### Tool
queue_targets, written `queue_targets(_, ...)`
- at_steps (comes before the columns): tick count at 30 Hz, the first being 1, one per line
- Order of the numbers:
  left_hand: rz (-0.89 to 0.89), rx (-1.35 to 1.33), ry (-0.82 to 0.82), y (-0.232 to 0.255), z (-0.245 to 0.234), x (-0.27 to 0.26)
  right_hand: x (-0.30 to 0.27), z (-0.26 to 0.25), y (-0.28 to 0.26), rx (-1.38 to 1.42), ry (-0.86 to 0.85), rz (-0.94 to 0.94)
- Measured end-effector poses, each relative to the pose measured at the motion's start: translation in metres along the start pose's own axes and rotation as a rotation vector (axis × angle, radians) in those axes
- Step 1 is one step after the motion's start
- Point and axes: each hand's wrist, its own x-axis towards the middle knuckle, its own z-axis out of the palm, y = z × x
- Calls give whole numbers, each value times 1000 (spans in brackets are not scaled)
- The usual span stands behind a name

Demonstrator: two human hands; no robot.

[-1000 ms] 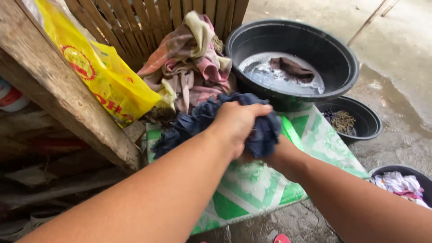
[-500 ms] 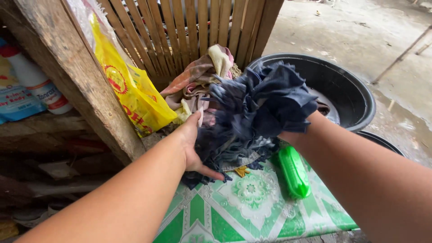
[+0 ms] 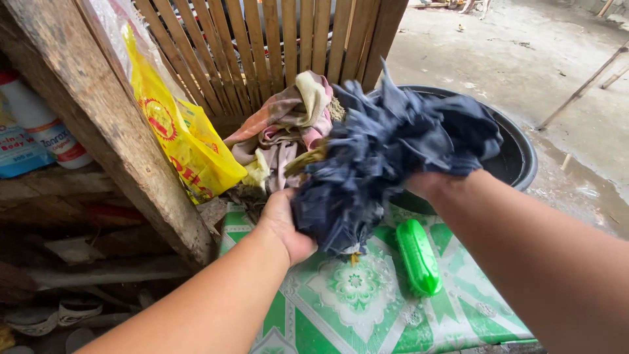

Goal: The recorder is shown cleaning a dirty rug using a green brush.

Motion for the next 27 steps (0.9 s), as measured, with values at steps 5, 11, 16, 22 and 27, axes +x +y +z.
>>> queue_targets(5,39,64,-330,-18,16,-3,54,-125,66,1,8,16)
queue_targets(11,-34,73,-602,-21,28,-13,37,-149,105,12,19,30)
queue_targets(16,-8,119,-605,-9,19,-11,33,-151,119,26,26,20)
queue_targets(22,-128,58,-468,9,-19,7,26,-144,136,40,34,21)
queue_targets(27,-526,124,-79,-4,-13,-15,21,-139,148,49,56,27)
